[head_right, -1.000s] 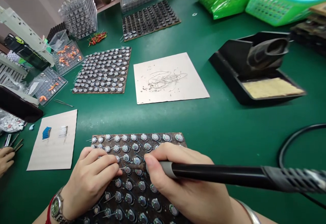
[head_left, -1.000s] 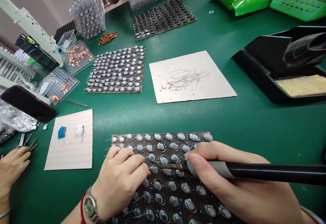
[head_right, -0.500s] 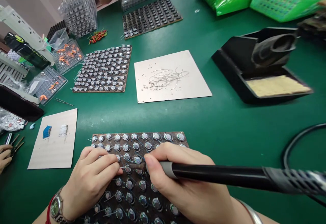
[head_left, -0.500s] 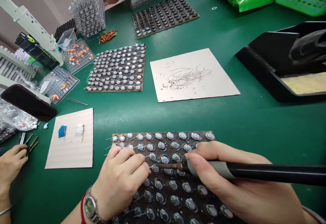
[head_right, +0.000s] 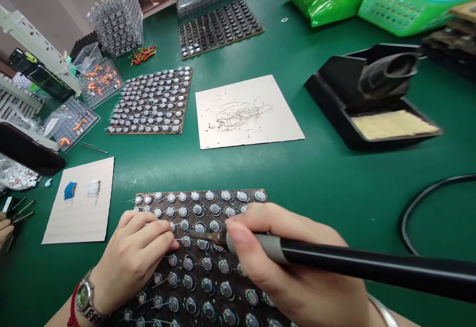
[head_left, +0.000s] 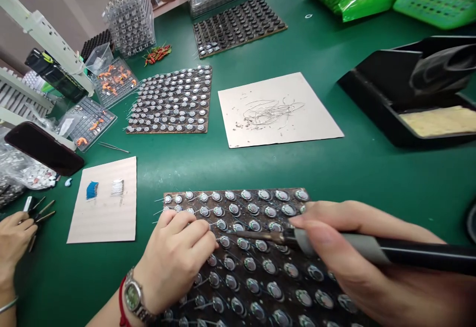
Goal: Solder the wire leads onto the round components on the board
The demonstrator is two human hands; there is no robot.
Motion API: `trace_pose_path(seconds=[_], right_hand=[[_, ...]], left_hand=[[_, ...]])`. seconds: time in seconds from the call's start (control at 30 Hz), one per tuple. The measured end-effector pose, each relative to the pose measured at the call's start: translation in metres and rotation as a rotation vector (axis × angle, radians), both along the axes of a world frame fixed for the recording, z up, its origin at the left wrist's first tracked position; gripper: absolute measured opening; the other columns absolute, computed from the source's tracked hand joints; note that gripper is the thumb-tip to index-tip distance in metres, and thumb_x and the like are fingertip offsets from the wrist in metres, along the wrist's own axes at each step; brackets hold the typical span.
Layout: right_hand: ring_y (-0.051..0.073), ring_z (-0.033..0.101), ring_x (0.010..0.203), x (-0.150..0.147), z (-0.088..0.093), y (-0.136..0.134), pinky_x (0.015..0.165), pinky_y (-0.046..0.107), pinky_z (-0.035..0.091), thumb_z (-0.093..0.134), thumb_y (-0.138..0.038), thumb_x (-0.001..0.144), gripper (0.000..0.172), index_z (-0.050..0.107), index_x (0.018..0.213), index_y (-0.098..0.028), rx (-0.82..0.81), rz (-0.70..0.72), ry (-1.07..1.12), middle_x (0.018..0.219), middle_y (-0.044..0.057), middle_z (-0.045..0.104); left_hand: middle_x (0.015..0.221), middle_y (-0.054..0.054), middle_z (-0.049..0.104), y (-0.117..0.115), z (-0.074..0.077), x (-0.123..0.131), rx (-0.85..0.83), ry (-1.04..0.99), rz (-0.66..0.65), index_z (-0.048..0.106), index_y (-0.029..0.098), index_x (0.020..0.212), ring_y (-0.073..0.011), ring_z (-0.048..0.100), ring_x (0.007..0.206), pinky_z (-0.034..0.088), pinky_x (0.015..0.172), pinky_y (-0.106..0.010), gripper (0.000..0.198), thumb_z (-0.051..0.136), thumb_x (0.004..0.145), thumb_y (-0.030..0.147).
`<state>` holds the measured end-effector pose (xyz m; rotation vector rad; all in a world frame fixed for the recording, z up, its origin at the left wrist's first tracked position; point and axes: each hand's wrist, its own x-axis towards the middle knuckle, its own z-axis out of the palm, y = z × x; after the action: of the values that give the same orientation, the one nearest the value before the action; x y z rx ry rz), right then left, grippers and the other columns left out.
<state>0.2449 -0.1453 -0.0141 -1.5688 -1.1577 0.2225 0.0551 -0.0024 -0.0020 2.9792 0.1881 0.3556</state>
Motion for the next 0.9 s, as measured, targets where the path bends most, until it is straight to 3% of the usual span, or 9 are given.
trace_pose_path(seconds=[0.33, 0.47, 0.6, 0.9], right_hand=[[0.013, 0.062, 0.052, -0.013, 0.0, -0.024, 0.043, 0.02, 0.048, 0.056, -0.032, 0.092, 0.015, 0.063, 0.079, -0.028, -0.073, -0.052, -0.008, 0.067, -0.003, 0.066], [0.013, 0.063, 0.052, -0.019, -0.002, -0.02, 0.044, 0.021, 0.048, 0.056, -0.026, 0.09, 0.015, 0.062, 0.076, -0.027, -0.102, 0.015, -0.048, 0.067, -0.004, 0.068], [0.012, 0.061, 0.049, -0.021, -0.003, -0.017, 0.044, 0.021, 0.048, 0.056, -0.027, 0.09, 0.017, 0.061, 0.074, -0.027, -0.136, 0.045, -0.072, 0.064, -0.005, 0.067], [0.011, 0.062, 0.051, -0.024, -0.005, -0.012, 0.047, 0.019, 0.048, 0.055, -0.028, 0.092, 0.018, 0.06, 0.074, -0.027, -0.168, 0.061, -0.088, 0.065, -0.006, 0.067]], left_hand=[[0.086, -0.001, 0.072, -0.001, 0.012, -0.016, -0.062, -0.104, 0.039, 0.063, 0.016, 0.083, -0.0172, 0.056, 0.081, 0.041, 0.074, -0.033, 0.013, 0.058, 0.095, 0.018], [0.091, -0.001, 0.074, -0.012, 0.004, -0.022, -0.045, -0.084, -0.058, 0.064, 0.015, 0.086, -0.0152, 0.058, 0.081, 0.041, 0.072, -0.032, 0.009, 0.059, 0.093, 0.013], [0.088, 0.0, 0.074, -0.016, -0.005, -0.023, -0.033, -0.087, -0.063, 0.064, 0.015, 0.082, -0.0147, 0.059, 0.078, 0.041, 0.069, -0.032, 0.013, 0.059, 0.094, 0.014], [0.082, -0.001, 0.074, -0.021, -0.003, -0.019, 0.034, -0.09, -0.052, 0.065, 0.014, 0.081, -0.0156, 0.06, 0.073, 0.037, 0.065, -0.034, 0.014, 0.057, 0.093, 0.013]])
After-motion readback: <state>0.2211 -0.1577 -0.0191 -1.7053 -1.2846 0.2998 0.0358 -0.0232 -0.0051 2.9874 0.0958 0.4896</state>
